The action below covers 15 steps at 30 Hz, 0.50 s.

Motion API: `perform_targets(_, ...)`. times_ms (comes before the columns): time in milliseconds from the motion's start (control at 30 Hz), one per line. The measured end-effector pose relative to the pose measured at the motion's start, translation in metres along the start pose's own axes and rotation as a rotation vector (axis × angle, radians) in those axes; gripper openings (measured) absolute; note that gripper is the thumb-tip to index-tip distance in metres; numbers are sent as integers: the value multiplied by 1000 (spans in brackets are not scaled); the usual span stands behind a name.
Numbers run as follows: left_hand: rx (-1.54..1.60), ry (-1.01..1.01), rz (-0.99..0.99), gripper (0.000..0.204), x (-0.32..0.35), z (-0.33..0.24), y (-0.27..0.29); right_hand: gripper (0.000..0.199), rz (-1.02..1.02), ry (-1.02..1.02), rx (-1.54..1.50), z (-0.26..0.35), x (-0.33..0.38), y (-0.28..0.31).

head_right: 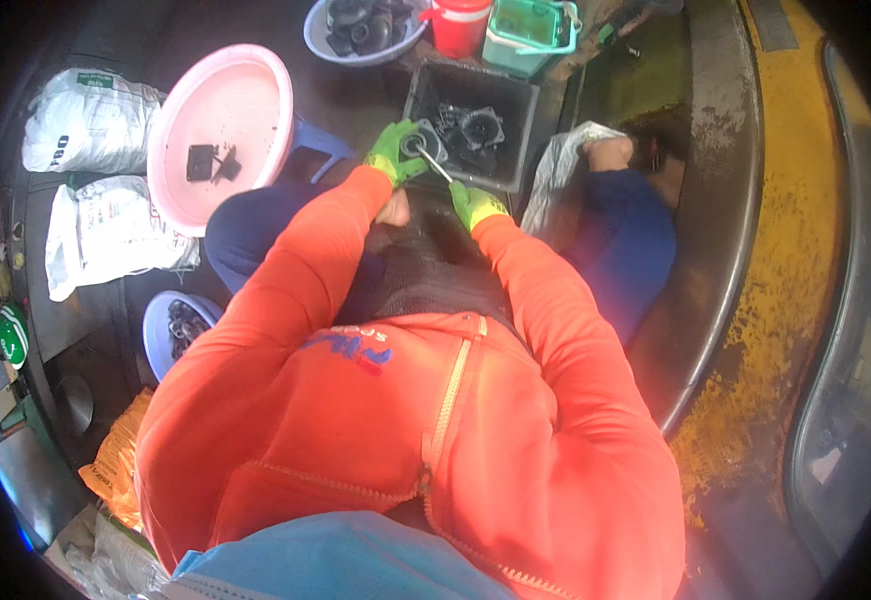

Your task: The person scrubs small dark metal parts with a metal hook tool in a black tray, then rinses them in a green bucket. They transfer the cleaned parts to a white bowl and inspect them by hand.

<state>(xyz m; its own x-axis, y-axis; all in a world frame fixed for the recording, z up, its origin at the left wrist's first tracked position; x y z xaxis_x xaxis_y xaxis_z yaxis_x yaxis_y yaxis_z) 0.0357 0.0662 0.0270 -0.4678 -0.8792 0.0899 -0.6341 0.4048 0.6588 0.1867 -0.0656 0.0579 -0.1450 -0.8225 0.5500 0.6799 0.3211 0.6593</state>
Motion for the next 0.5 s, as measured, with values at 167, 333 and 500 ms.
perform_targets(167,382,117,-17,72,-11,-6,23,51,-115,81,-738,32,32,49)
perform_targets(333,504,238,-312,71,-75,-19,90,38,-193,269,-1207,30,98,135)
perform_targets(500,-140,242,-673,97,-159,-44,148,43,-269,-25,-1452,4,103,135)
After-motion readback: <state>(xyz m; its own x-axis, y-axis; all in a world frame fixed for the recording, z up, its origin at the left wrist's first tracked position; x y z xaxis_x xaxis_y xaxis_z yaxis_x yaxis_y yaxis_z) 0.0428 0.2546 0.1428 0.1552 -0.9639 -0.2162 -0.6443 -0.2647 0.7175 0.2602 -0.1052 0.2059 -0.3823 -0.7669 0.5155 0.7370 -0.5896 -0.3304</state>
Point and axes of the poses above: each hand's wrist, its own x-axis away from the middle knuckle, its own y-axis out of the back of the hand, z = x × y, the point moved 7 cm from there along -x, towards the middle knuckle, and after that the axes turned 6 degrees about y, right-handed, at the moved point
